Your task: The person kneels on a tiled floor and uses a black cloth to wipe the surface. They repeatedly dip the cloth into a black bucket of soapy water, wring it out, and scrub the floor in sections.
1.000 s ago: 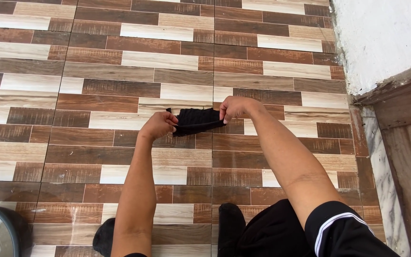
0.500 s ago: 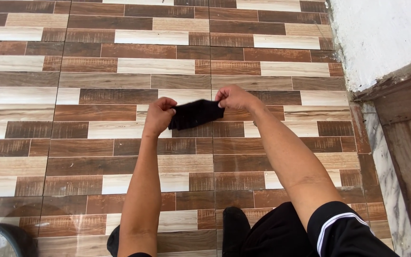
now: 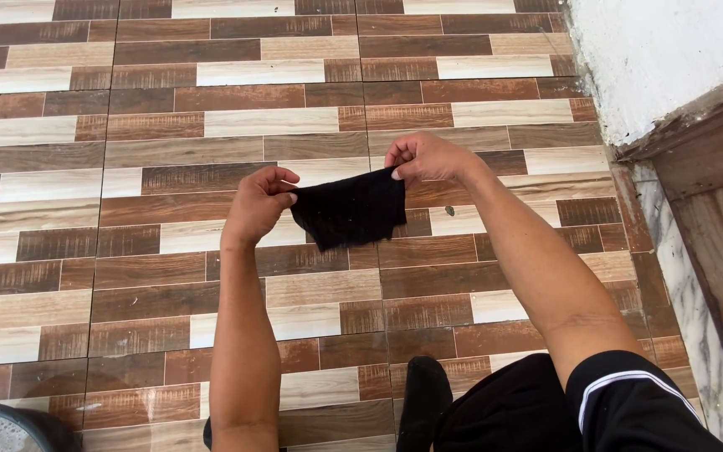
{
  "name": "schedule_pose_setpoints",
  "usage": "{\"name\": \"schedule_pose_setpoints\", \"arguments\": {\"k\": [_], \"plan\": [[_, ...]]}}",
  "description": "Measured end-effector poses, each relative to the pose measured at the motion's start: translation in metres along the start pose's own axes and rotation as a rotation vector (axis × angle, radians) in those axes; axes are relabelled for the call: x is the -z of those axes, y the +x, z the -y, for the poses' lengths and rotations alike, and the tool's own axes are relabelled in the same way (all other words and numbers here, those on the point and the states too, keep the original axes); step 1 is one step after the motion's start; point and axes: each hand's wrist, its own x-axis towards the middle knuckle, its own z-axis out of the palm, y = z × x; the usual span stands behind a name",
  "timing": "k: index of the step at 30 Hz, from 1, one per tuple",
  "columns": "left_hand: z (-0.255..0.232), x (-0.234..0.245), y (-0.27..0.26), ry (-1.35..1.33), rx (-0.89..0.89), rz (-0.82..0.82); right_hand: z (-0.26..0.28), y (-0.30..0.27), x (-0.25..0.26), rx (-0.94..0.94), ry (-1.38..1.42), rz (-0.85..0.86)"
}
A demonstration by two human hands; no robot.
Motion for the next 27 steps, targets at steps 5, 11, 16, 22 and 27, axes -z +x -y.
{"name": "schedule_pose_setpoints", "arguments": {"k": [5,11,16,22,27], "plan": [[0.053,-0.033,0.022,0.451,0.024,-0.193,-0.060,0.031,-0.014,-0.054,-0.457,-0.184],[0.121,-0.107,0.007,0.862,0.034,-0.093,-0.112,0.043,-0.094,-0.043,-1.201,-0.111],[0.144,-0.125,-0.024,0.834,0.174,0.081,-0.132,0.028,-0.168,0.038,-1.296,0.049],[0.174,-0.104,-0.090,1.065,0.009,0.104,-0.198,0.005,-0.255,0.228,-1.117,-0.441],[0.218,-0.116,-0.088,0.985,-0.224,-0.277,-0.190,0.012,-0.266,0.385,-1.099,-0.586]]}}
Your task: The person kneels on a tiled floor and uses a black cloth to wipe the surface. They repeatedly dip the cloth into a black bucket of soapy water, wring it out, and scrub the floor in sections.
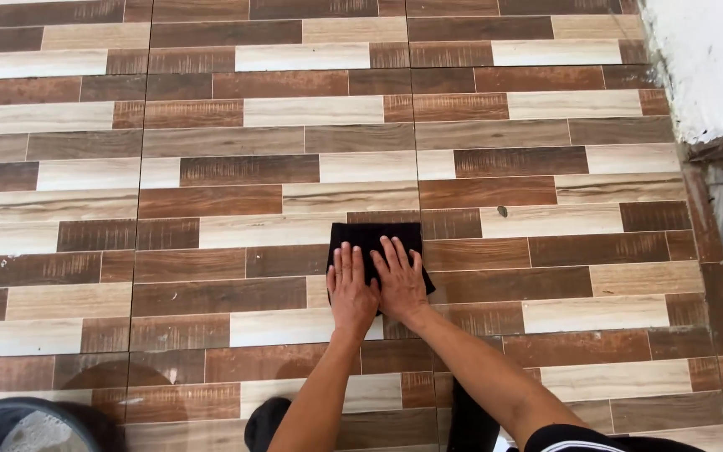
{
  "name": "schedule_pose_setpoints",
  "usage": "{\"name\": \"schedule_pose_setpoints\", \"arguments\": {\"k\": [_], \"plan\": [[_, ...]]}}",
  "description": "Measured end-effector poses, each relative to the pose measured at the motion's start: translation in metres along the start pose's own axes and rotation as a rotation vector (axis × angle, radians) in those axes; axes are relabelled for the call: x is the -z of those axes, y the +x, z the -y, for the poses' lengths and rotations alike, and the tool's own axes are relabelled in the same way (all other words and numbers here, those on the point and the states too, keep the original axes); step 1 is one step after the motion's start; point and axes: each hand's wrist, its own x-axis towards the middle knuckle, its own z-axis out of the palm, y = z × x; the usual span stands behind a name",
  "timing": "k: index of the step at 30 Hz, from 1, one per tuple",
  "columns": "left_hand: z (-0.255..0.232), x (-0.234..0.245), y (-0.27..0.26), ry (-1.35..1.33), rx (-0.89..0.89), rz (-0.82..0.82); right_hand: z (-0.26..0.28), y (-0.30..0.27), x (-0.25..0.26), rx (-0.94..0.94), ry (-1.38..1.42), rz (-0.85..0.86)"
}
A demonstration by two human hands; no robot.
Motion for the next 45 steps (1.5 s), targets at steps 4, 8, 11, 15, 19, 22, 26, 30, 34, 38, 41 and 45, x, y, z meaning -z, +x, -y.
{"name": "schedule_pose_setpoints", "arguments": {"k": [4,8,11,15,19,22,26,30,34,38,41,45], "plan": [[-0.003,-0.009,0.006,-0.043,-0.047,0.032,-0.003,-0.001,-0.016,-0.049,-0.056,0.055],[0.002,-0.010,0.032,-0.019,0.050,0.100,-0.012,0.021,-0.026,-0.033,-0.104,0.099],[0.018,-0.008,0.076,0.006,0.080,0.067,-0.015,0.064,-0.037,-0.039,-0.092,0.067],[0.041,0.001,0.156,0.063,0.123,0.042,-0.019,0.142,-0.042,-0.096,-0.017,0.069],[0.062,0.010,0.244,0.097,0.130,0.047,-0.037,0.226,-0.049,-0.118,-0.055,0.076],[0.073,0.023,0.309,0.148,0.145,0.134,-0.058,0.286,-0.059,-0.151,-0.042,0.063],[0.087,0.024,0.382,0.205,0.133,0.169,-0.083,0.356,-0.075,-0.149,-0.073,0.049],[0.102,0.014,0.439,0.132,0.082,0.113,-0.095,0.409,-0.076,-0.192,-0.075,0.138],[0.106,0.018,0.471,0.133,0.079,0.164,-0.097,0.440,-0.072,-0.200,-0.096,0.148],[0.097,0.034,0.480,0.117,0.108,0.236,-0.092,0.447,-0.062,-0.255,-0.115,0.186],[0.096,0.031,0.472,0.133,0.130,0.246,-0.086,0.442,-0.059,-0.273,-0.089,0.218],[0.093,0.029,0.454,0.158,0.149,0.256,-0.081,0.422,-0.061,-0.267,-0.072,0.199]]}}
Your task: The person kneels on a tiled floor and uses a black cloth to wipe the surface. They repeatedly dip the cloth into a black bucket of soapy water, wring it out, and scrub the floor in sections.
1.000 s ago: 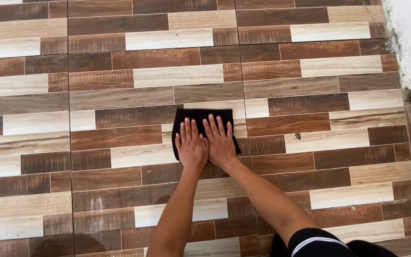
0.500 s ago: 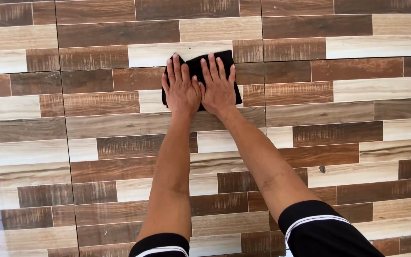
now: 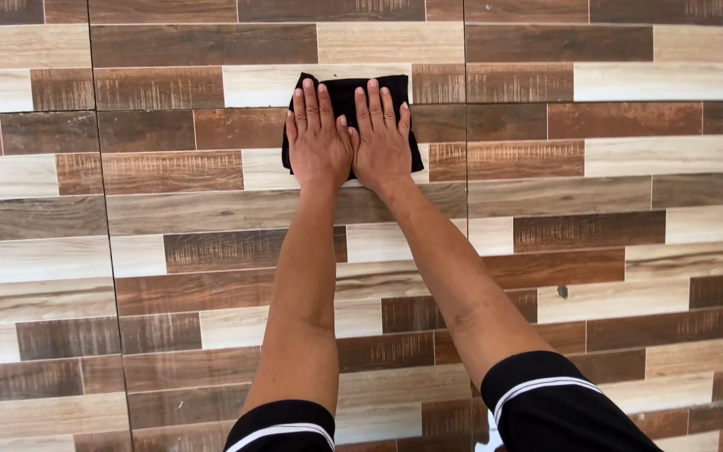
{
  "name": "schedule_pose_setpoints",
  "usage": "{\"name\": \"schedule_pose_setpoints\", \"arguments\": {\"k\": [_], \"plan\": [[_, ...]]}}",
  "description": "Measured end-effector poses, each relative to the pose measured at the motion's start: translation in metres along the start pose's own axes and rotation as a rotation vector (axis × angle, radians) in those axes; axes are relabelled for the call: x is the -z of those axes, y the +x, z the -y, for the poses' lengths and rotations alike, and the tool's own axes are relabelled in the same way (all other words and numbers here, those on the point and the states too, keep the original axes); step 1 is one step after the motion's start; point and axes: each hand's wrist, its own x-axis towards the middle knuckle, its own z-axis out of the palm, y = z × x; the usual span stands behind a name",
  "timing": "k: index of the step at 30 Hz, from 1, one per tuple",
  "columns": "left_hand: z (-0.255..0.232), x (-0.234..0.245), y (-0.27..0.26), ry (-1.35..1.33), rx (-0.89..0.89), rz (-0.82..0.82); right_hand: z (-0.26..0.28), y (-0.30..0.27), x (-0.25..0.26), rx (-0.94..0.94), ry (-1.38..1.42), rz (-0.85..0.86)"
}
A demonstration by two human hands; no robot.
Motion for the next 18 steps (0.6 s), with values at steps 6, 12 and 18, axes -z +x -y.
{"name": "schedule_pose_setpoints", "arguments": {"k": [6,12,18], "plan": [[0.012,-0.029,-0.074,0.001,-0.051,-0.007,0.005,-0.079,-0.013,0.008,0.053,-0.048],[0.015,-0.058,-0.199,-0.044,-0.084,-0.059,0.016,-0.204,-0.025,-0.006,0.060,-0.142],[0.033,-0.107,-0.356,0.028,-0.058,0.092,0.044,-0.363,-0.043,-0.087,0.005,-0.170]]}}
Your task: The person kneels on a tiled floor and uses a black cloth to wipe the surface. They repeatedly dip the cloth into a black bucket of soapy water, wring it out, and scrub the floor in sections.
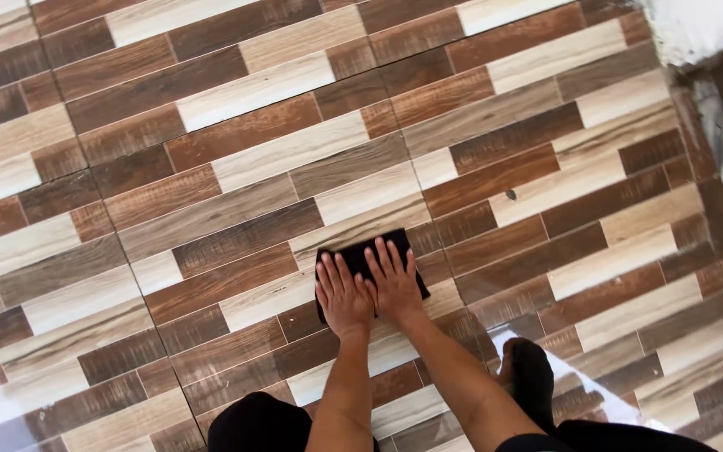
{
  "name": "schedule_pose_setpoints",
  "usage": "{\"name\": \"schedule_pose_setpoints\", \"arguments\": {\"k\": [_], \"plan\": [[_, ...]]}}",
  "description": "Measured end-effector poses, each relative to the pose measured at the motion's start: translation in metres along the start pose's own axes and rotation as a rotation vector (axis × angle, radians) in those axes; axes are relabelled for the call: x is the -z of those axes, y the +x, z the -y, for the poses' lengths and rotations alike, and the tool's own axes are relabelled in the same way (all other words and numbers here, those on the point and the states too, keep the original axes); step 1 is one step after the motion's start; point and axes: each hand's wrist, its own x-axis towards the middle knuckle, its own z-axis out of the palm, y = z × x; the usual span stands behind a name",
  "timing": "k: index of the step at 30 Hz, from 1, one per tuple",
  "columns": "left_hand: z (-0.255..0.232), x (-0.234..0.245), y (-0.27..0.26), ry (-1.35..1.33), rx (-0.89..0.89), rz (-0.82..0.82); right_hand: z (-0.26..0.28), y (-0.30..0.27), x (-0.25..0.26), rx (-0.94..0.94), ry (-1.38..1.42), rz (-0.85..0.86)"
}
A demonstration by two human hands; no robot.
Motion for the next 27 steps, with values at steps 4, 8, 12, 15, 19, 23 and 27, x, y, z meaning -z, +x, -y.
{"name": "schedule_pose_setpoints", "arguments": {"k": [4,8,12,15,19,23,27], "plan": [[-0.005,-0.006,-0.044,-0.027,0.007,0.136,-0.002,-0.048,0.000,-0.043,-0.067,-0.008],[-0.002,0.016,-0.024,0.009,-0.018,0.206,0.002,-0.036,-0.003,-0.032,-0.089,0.011],[-0.008,0.033,0.030,0.065,-0.032,0.202,-0.005,0.020,0.004,0.014,-0.050,0.037],[-0.004,0.055,0.098,0.052,-0.042,0.077,-0.008,0.089,-0.014,0.023,0.010,0.025],[0.018,0.084,0.177,0.034,0.067,0.046,0.009,0.185,-0.027,0.097,0.061,0.028],[0.025,0.105,0.221,-0.061,0.166,-0.038,0.011,0.255,-0.032,0.262,0.024,0.018],[0.024,0.118,0.229,-0.059,0.156,-0.027,0.012,0.270,-0.027,0.300,0.033,0.093]]}}
